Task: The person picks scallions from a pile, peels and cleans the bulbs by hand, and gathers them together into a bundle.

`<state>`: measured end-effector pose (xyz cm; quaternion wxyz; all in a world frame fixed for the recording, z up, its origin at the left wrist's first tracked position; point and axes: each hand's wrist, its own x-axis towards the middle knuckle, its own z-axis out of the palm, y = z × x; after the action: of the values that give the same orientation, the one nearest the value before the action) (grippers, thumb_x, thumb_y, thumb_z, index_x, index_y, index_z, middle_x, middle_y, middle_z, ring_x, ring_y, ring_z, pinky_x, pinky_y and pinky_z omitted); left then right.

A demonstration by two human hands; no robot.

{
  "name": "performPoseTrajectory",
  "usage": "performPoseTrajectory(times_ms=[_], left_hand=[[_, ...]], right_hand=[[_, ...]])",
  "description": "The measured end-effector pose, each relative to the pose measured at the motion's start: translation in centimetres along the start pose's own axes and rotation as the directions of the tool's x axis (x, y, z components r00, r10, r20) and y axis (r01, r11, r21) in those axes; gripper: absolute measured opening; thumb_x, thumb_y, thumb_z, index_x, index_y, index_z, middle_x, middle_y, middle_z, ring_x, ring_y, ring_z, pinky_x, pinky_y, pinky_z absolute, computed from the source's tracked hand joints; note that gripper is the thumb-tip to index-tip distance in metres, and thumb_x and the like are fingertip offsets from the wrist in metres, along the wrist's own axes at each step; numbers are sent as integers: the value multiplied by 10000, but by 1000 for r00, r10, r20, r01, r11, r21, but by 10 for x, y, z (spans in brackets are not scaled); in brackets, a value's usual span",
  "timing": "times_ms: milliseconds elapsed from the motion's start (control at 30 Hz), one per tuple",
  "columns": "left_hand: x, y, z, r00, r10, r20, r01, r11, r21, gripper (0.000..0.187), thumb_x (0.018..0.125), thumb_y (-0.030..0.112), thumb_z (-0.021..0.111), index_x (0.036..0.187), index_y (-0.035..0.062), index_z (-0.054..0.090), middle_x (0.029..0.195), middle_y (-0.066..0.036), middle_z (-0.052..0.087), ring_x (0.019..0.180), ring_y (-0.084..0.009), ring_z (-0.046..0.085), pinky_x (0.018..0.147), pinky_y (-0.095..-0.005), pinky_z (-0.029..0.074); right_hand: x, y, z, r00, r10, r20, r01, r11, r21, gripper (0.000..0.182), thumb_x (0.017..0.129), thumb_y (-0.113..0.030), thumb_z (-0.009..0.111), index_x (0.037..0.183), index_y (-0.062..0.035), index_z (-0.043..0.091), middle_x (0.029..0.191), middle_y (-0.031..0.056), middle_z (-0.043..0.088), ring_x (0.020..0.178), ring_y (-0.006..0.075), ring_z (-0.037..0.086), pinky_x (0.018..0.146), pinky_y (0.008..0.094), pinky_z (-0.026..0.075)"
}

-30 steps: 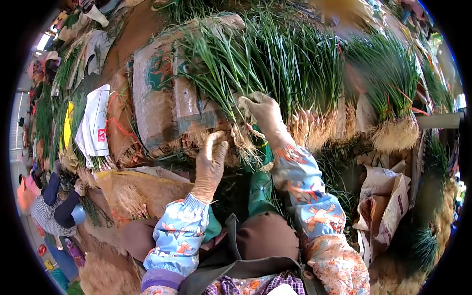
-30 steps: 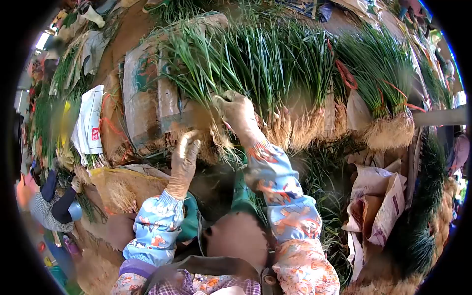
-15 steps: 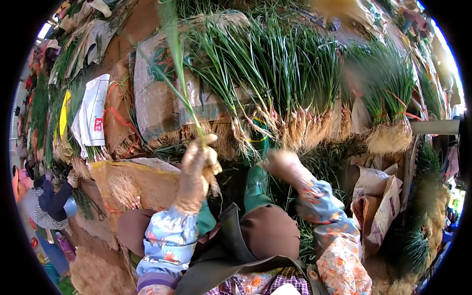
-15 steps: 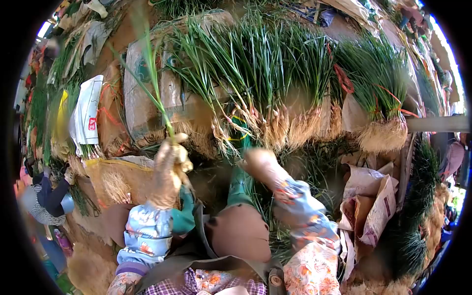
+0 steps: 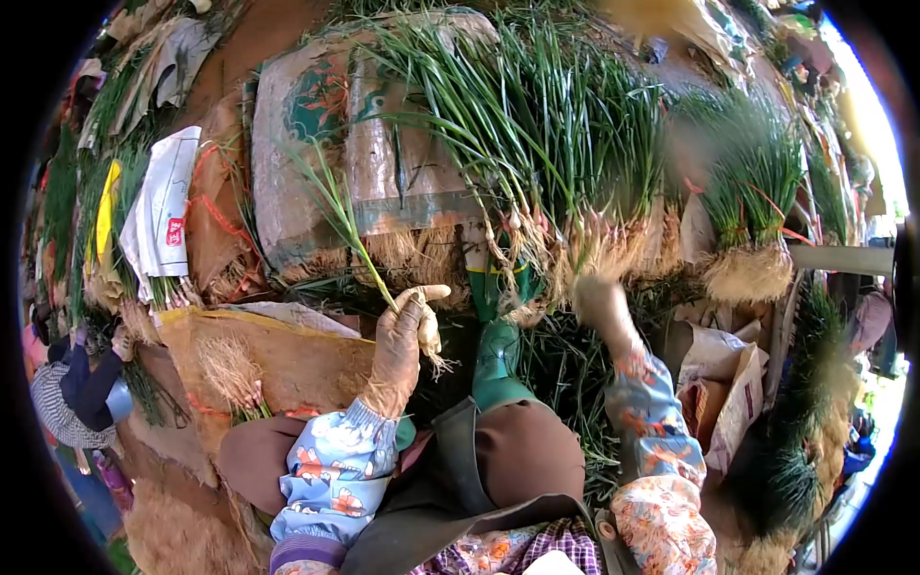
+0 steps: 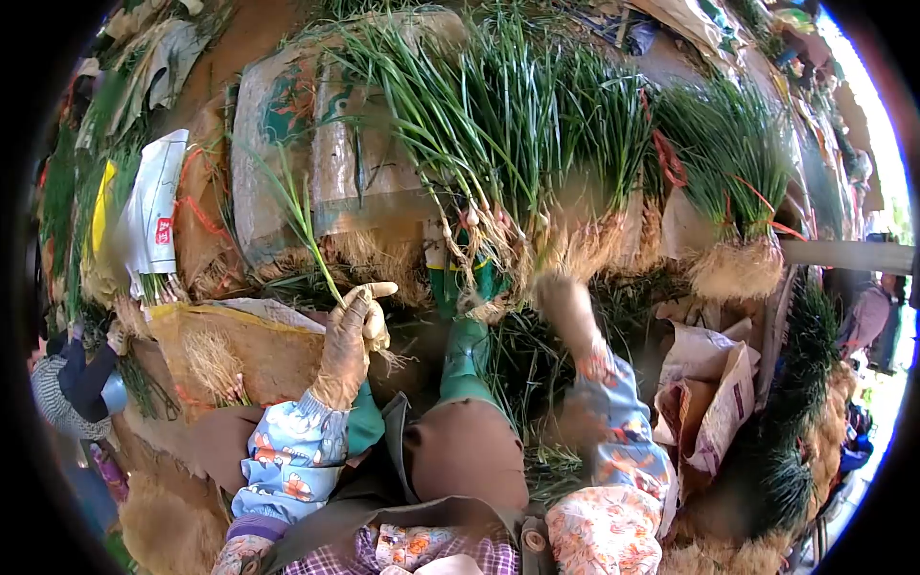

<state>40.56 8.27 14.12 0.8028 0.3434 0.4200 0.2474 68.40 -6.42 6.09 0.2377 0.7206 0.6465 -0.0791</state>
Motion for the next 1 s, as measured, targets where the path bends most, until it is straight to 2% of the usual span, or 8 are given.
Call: performPoseTrajectory(times_ms=[100,200,233,267,533,667,900,1000], left_hand=[[-4,-1,3,999,31,13,-31,999,20,401,907,350,443,1032,-20,534,515,59,359,427,-31,319,422,-179,301],[-2,-3,0,994,113,-3,-112,988,106,409,906,359,444,1028,-23,526,529,50,394,448,-34,354,427,-175,307],[-1,-4,3,996,92,-12,-90,991,100,407,906,358,443,1027,-23,526,536,45,406,455,-37,364,435,-172,312],[1,-5,4,997,74,-20,-71,993,99,405,907,356,443,1026,-23,526,542,41,417,462,-40,373,444,-170,318],[5,-13,11,983,186,-3,-172,913,369,408,915,372,412,1062,10,530,775,-42,580,690,-101,561,657,-200,450],[16,-24,7,978,206,-14,-190,922,339,417,905,395,424,1052,23,540,815,-53,592,730,-114,577,663,-216,460],[8,-10,2,983,-181,42,177,980,87,365,888,402,459,863,49,546,576,19,460,475,-77,427,484,-218,406],[-2,9,9,966,-89,243,139,971,-194,314,893,361,462,786,73,525,478,51,349,419,-75,339,442,-232,346]], right_hand=[[-95,-32,121,630,-496,598,313,866,389,250,875,-195,403,885,-68,618,780,54,646,641,183,615,579,326,500],[-71,-43,37,133,-498,857,-271,813,515,242,869,-185,409,951,-72,608,790,65,646,718,216,611,660,324,499],[-56,-34,-12,816,-316,484,-11,828,560,209,855,-182,438,928,-64,594,754,75,629,677,210,603,640,328,504],[-23,-39,-17,966,-139,218,48,925,378,197,841,-220,468,913,-69,572,758,74,608,666,209,602,613,333,499],[168,-52,-144,937,305,-168,-106,709,698,368,815,-411,546,933,-64,572,776,109,614,678,235,604,620,344,487],[106,-44,-152,990,-14,143,-137,-404,905,205,890,-204,479,976,-54,590,681,59,612,644,183,612,644,246,525],[79,-124,-119,824,256,-506,251,635,730,232,862,-248,503,734,-66,569,583,107,561,539,249,581,464,347,443],[95,-93,-80,957,282,-68,-190,787,587,44,786,-165,515,758,-161,549,636,22,562,514,165,561,420,286,434]])
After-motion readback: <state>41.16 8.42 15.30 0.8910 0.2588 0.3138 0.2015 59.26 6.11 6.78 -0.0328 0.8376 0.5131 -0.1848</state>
